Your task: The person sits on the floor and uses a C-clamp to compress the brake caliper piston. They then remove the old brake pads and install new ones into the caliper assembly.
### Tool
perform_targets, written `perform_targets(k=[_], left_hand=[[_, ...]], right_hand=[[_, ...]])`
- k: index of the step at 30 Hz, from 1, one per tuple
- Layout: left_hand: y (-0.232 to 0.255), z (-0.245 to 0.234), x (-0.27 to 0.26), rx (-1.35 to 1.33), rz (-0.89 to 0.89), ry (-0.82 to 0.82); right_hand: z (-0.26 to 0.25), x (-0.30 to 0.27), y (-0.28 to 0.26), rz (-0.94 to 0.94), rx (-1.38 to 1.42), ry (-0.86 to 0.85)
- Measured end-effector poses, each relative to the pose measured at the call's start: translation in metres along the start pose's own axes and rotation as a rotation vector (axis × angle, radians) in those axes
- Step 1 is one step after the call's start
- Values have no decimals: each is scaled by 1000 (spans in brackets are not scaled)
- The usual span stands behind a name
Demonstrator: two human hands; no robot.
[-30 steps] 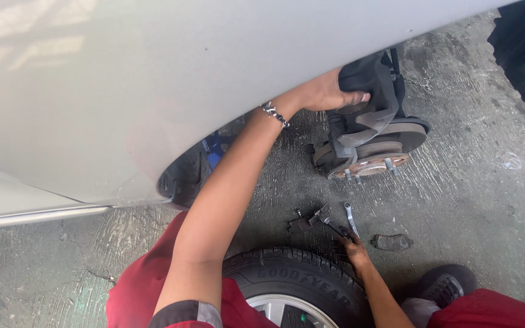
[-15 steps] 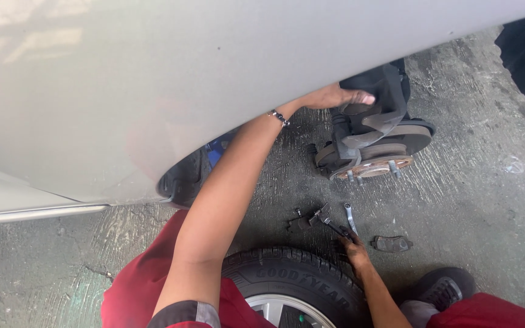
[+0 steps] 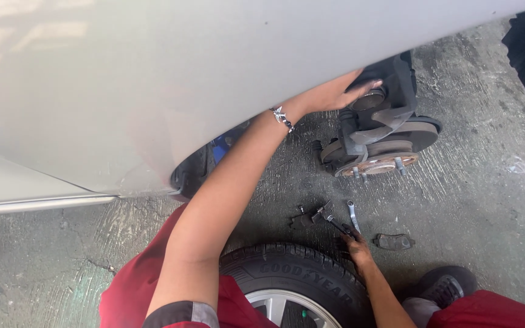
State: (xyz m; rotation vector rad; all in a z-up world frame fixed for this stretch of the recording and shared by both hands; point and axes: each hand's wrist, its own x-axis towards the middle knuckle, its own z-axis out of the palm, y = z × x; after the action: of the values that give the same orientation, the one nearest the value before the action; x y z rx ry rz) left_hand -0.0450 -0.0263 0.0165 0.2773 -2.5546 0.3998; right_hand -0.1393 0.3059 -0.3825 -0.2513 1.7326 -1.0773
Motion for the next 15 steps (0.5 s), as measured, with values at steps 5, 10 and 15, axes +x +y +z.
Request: perform_targets(k=[5, 10, 15], left_hand=[[-8, 42, -5, 237, 113, 185], [14, -12, -25, 157, -32, -88], [38, 44, -78, -675, -559, 11]], right_hand=[[0, -4, -3, 10, -15, 5], [1, -7, -2, 27, -25, 7], [-2, 9, 6, -19, -54, 34]])
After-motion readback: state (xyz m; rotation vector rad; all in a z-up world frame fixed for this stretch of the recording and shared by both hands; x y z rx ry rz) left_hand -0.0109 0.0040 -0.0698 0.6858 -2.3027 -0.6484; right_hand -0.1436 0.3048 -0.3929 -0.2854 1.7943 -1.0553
